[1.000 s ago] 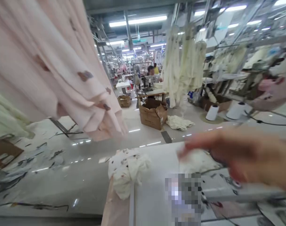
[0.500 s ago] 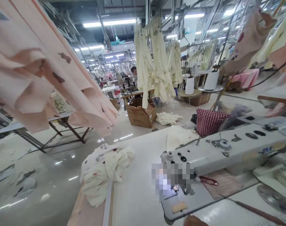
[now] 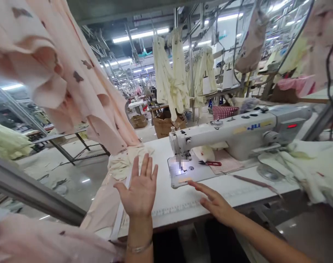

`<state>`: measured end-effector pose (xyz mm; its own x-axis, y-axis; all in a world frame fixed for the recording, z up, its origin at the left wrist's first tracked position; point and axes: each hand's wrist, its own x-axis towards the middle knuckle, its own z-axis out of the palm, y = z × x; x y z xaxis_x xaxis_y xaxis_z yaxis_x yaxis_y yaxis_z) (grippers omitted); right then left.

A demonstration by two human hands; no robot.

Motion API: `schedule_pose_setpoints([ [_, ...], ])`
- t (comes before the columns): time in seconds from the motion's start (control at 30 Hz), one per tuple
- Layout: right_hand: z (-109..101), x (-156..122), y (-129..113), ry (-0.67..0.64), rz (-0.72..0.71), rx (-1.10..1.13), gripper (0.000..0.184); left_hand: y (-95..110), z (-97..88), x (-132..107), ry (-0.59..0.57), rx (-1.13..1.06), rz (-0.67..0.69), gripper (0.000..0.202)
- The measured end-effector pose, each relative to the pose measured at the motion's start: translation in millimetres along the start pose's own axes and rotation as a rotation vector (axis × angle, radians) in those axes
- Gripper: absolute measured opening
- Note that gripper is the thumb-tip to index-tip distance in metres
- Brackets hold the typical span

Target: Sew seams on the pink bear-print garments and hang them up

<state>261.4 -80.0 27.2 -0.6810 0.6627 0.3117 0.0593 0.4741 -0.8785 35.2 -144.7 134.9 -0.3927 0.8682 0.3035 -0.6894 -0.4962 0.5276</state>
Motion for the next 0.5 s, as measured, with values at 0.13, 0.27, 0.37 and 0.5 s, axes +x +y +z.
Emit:
schedule_pose_setpoints([
  [0.13,29.0,-24.0,-33.0,0.052,-0.217,-0.13,0.071,-48.1,-16.8,-20.1,-0.041,0.016,-0.109,0.086],
  [0.27,64.1,2.5,-54.0,-0.166,-0.608,-0.371,0.087,-91.1,-21.9,-42.4,-0.2,0.525,-0.177,0.074],
  [0.37,63.1,34.5,-50.2,-0.254,-0.722,-0.424,0.082,-85.9,-38.6,-81.6,-0.239,0.79,-0.248,0.074],
  [0.5,24.4,36.6,-23.3,-0.435,-0.486,-0.389,0.075,-32.9,-78.0,-160.1,-0.444,1.532,-0.148,0.042],
])
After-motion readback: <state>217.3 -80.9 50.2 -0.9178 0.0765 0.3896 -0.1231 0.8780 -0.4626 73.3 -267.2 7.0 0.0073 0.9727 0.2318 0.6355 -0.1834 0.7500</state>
